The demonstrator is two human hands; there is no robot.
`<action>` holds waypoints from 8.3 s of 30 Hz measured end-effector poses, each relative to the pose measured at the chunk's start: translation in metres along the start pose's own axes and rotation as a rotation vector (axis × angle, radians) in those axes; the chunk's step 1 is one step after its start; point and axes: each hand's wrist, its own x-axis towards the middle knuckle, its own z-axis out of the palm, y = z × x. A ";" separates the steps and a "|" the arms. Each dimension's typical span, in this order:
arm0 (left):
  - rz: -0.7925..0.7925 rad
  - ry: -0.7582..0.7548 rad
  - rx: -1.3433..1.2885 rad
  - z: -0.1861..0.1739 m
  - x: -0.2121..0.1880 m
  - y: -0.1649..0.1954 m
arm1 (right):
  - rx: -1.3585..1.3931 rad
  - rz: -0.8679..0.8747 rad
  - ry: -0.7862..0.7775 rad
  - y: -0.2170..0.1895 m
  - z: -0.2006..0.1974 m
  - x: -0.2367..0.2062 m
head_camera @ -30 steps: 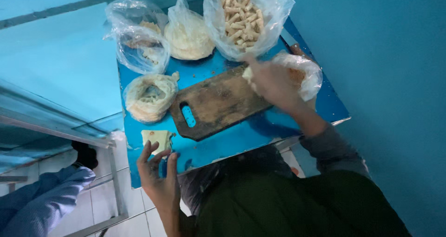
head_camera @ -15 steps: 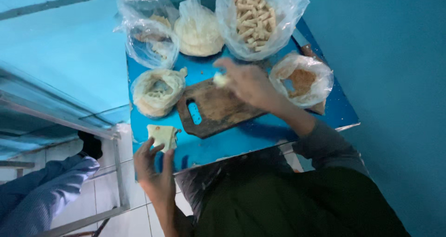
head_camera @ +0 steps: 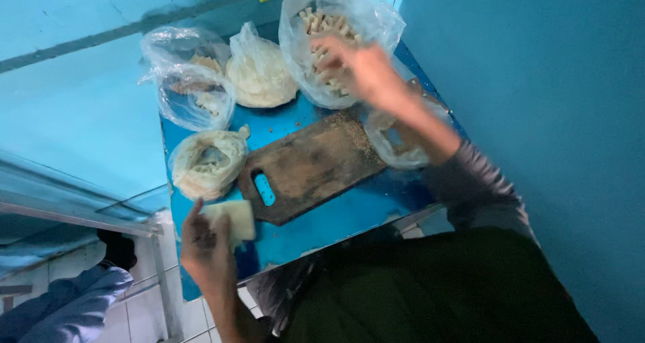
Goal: The person sits at a small blue table and folds square dough wrappers by hand, pinching a bit of brown filling from a plastic bag and folding the wrapper over it. The folded pieces are placed into a plastic bag with other finished rolled snacks.
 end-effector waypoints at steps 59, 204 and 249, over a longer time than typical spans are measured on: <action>0.164 -0.394 -0.197 0.070 -0.073 0.089 | 1.582 0.498 -0.081 -0.099 0.072 -0.173; -0.123 0.185 -0.865 0.006 -0.013 0.012 | 1.246 0.137 -0.363 -0.152 0.191 -0.061; -0.606 -0.405 -1.034 0.092 -0.040 0.024 | 0.730 0.215 -0.348 -0.099 0.029 -0.090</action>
